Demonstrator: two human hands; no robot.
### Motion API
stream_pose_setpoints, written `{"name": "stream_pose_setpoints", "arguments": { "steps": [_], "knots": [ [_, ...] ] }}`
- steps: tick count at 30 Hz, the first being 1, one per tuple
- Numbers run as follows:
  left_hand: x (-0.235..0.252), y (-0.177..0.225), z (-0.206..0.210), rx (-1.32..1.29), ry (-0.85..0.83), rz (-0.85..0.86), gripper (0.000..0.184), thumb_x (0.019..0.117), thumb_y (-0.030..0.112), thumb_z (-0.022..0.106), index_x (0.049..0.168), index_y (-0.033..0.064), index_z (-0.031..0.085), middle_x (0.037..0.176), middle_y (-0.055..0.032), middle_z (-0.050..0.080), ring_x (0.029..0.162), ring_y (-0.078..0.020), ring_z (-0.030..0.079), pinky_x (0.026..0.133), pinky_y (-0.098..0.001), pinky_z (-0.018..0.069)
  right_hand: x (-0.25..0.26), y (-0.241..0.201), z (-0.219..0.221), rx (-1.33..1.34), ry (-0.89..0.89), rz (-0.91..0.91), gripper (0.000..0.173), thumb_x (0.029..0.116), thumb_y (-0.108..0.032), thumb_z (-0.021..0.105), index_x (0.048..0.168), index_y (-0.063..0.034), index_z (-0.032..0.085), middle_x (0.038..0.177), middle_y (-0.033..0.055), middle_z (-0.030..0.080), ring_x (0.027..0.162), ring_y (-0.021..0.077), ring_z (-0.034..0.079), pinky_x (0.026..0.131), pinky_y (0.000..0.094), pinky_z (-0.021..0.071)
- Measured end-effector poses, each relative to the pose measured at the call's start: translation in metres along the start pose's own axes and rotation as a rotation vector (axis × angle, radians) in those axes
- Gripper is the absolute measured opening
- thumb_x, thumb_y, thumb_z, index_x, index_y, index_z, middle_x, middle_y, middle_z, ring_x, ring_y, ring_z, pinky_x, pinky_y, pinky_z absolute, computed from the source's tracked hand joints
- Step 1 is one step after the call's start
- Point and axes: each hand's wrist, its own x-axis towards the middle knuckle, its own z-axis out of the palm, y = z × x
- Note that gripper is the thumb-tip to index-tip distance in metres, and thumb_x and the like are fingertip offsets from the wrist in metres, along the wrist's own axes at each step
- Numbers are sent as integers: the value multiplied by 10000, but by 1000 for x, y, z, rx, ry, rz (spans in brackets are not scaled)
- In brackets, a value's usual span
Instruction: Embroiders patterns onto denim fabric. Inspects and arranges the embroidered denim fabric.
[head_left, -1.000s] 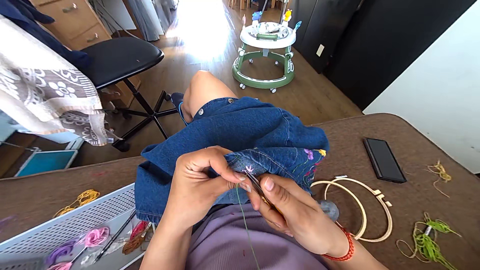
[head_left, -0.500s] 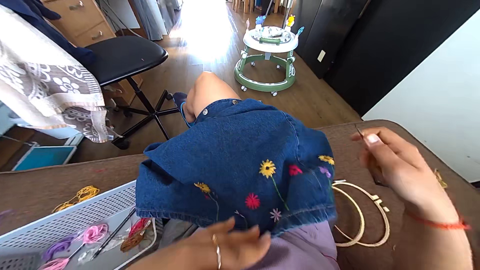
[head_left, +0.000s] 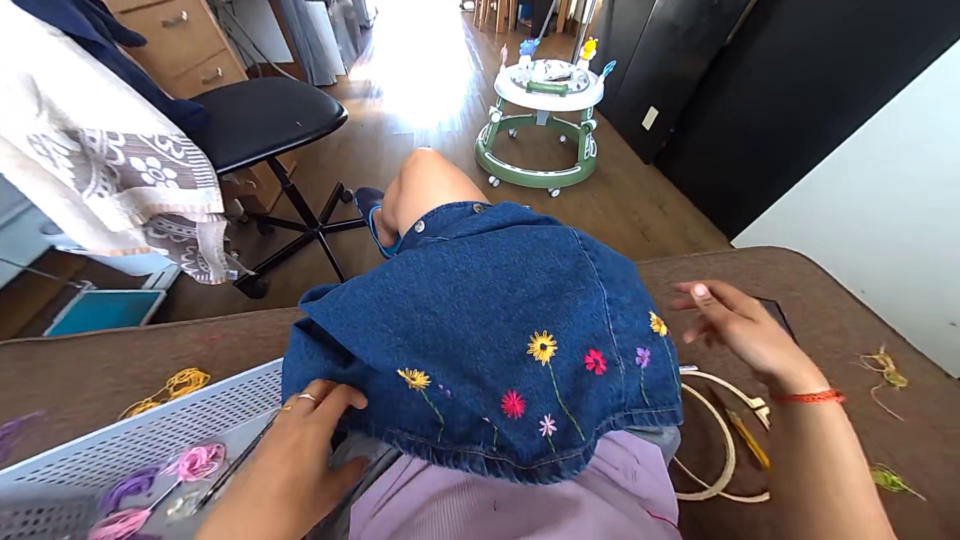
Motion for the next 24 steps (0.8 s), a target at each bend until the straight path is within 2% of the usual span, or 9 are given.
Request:
{"name": "stream_pose_setpoints", "arguments": {
  "steps": [2,4,7,10,13,17,21,22,24],
  "knots": [
    [10,-3,25,75,79,-27,527,576,161,834,1071,35,707,1114,-263,643,1041,-543,616,812,-709,500,0,-25,23,134,-107,-15,367,1110,-296,401,1337,-58,565,917,78,686,552,91,560,488,249,459],
    [18,1,36,113,107,-69,505,569,157,831,1041,30,703,1102,-252,640,1046,-543,607,776,-712,493,6,-45,40,137,-98,-51,214,1078,-195,522,1199,-42,611,759,34,625,538,63,522,488,222,435],
    [22,2,37,133,82,-91,481,569,170,827,1020,52,709,1094,-224,638,1065,-519,603,776,-704,488,20,-63,41,39,-26,-135,46,1007,-53,629,1018,-29,667,747,40,636,637,107,585,596,297,490],
    [20,-4,34,169,73,-39,425,595,211,830,987,84,724,1065,-185,667,1058,-482,625,815,-704,475,32,-80,26,14,69,-241,38,986,-47,644,1004,-38,677,764,40,650,642,110,589,598,313,492],
    [21,-14,28,189,166,74,231,695,265,714,867,117,751,892,-103,727,888,-375,714,747,-636,544,36,-103,1,118,175,-395,47,1013,-93,582,1036,-94,623,739,-51,593,520,-1,475,465,180,398],
    [24,1,-4,103,475,97,273,909,271,526,952,49,678,766,-78,680,642,-221,664,545,-449,542,42,-152,-30,270,319,-491,43,1015,-151,591,1047,-179,599,750,-167,589,505,-79,487,457,112,437],
    [41,1,-47,-51,676,114,330,1008,314,574,1064,-6,627,916,-76,671,750,-72,629,676,-273,555,63,-202,-38,327,365,-532,80,1005,-141,571,973,-203,610,754,-168,597,632,-59,580,599,149,514],
    [50,-8,-60,-81,710,92,345,1011,316,581,1104,-15,603,947,-78,653,778,-61,616,702,-269,544,71,-214,-40,362,351,-517,101,1006,-136,572,947,-205,615,726,-163,607,612,-51,589,578,153,519],
    [66,-22,-91,-146,856,-1,376,1019,268,610,1171,-75,580,1021,-154,644,866,-138,632,792,-350,543,87,-236,-46,400,328,-505,134,1011,-111,562,917,-191,616,704,-148,619,603,-38,605,573,161,532]
  ]
}}
